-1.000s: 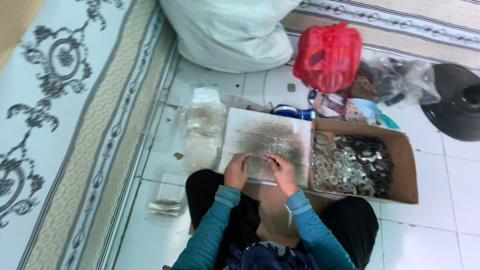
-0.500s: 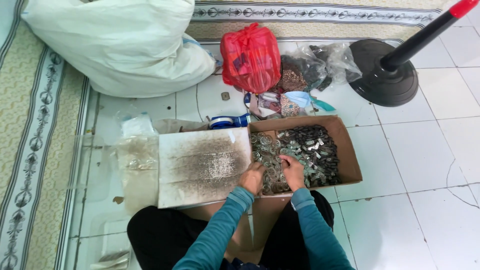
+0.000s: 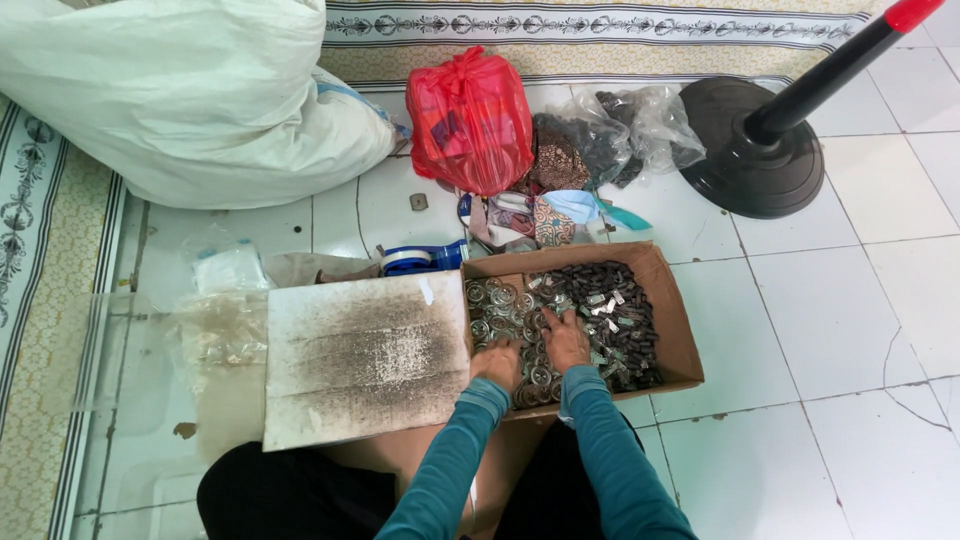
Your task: The person sits on the floor and repeatedly picks small metal parts from a cardboard box, places them into small clear plastic bags, and seals the bags using a roll of tape. The person then sets the filled bags aside and repeats the process with more parts.
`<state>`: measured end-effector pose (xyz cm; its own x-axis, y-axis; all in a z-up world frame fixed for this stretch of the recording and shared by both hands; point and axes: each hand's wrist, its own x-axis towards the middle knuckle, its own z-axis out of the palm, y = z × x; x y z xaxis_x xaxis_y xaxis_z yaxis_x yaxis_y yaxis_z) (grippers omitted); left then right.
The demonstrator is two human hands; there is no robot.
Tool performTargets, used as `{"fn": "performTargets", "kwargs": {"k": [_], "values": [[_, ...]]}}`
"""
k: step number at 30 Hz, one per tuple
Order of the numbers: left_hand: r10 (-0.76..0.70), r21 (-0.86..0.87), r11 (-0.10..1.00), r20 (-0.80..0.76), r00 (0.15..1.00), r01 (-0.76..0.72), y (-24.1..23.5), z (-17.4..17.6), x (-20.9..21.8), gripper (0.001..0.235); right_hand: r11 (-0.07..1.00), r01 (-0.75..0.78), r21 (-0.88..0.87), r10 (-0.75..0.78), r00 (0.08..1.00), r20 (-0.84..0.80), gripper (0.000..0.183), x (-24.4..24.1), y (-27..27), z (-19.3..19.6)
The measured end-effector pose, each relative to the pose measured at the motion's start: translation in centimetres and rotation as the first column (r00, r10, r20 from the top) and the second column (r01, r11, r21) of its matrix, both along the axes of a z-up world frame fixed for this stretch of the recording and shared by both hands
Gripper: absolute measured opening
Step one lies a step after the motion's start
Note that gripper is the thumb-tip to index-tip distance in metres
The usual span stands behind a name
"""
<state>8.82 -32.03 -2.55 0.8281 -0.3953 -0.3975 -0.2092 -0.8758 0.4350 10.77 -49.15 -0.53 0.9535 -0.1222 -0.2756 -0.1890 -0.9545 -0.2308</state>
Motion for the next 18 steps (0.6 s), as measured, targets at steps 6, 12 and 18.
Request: {"fn": "performTargets", "kwargs": {"k": [6, 12, 18], "values": [[0.140, -0.155, 0.975, -0.108, 0.984, -0.156, 0.8, 4.3, 0.5, 0.047, 1.000, -0.027, 0.007, 0.026, 0.992, 0.125, 0.039, 0.2, -0.3, -2.4], [0.219, -0.254, 0.943, -0.014, 0.976, -0.216, 0.9, 2.8, 0.4, 0.045, 0.993, -0.029, 0.119, 0.012, 0.990, 0.143, 0.023, 1.0, -3.0, -12.4], [0.144, -0.139, 0.979, -0.046, 0.989, -0.149, 0.9, 1.5, 0.8, 0.058, 0.930, -0.033, 0.367, -0.036, 0.983, 0.178, 0.016, -1.7, 2.1, -4.5]]}}
